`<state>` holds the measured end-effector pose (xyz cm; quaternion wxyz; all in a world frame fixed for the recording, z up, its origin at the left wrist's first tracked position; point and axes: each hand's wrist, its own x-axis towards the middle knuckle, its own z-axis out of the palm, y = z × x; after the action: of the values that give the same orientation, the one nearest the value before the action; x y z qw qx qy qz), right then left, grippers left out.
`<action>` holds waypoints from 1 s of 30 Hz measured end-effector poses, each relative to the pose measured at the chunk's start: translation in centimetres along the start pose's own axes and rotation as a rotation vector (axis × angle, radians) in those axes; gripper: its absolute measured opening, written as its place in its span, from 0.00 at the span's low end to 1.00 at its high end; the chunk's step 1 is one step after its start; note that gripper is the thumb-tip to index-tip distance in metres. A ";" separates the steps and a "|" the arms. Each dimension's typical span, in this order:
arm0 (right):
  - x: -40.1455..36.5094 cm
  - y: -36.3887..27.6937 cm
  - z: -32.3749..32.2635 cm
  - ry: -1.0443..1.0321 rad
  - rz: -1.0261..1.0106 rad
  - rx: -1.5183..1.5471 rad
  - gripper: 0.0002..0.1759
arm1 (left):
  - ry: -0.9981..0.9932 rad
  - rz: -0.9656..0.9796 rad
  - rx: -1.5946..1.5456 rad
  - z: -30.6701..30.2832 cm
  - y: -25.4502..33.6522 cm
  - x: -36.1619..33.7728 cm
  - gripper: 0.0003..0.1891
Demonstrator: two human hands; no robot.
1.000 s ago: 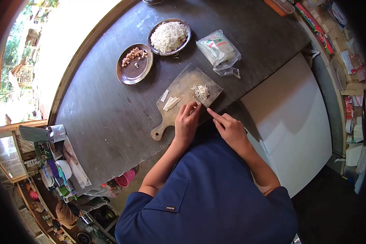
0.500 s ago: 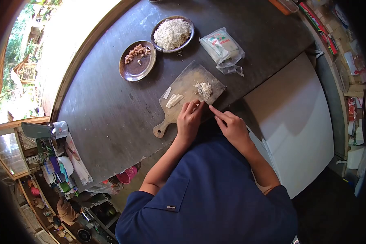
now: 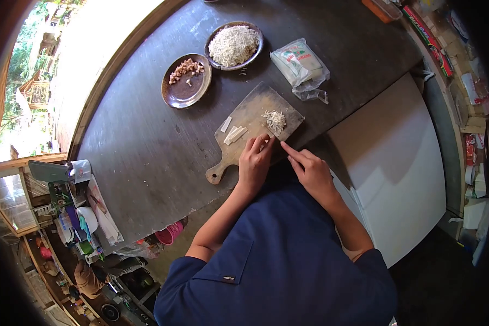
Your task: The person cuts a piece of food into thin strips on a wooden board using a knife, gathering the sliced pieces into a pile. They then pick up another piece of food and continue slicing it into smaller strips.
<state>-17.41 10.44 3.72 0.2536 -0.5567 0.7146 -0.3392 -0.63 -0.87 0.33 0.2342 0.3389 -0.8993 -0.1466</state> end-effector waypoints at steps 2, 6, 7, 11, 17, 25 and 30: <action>-1.2 -0.1 -0.7 -0.007 0.014 -0.011 0.28 | 0.019 0.006 0.005 -0.1 0.0 0.2 0.23; -2.6 0.0 -1.5 -0.034 0.059 -0.041 0.28 | 0.020 0.010 0.014 -0.1 0.2 0.0 0.23; -2.4 0.2 -1.2 -0.024 0.046 -0.028 0.28 | 0.021 0.010 0.012 -0.1 0.3 0.1 0.23; -0.5 -0.1 -0.3 -0.020 0.037 -0.040 0.28 | -0.002 0.019 0.027 -0.5 0.4 0.1 0.23; -2.6 -0.1 -1.1 -0.021 0.042 -0.031 0.30 | -0.004 -0.003 0.037 -0.5 0.3 0.1 0.19; -0.7 0.1 -0.1 -0.022 0.025 -0.037 0.29 | -0.067 -0.011 0.054 -0.5 0.7 -0.3 0.24; -2.4 -0.3 -1.0 -0.032 0.028 -0.065 0.30 | -0.025 0.049 0.053 -0.8 0.6 -0.2 0.22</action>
<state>-17.31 12.92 4.55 0.2514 -0.5600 0.7289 -0.3031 -0.41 -0.41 1.14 0.2174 0.3210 -0.9138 -0.1209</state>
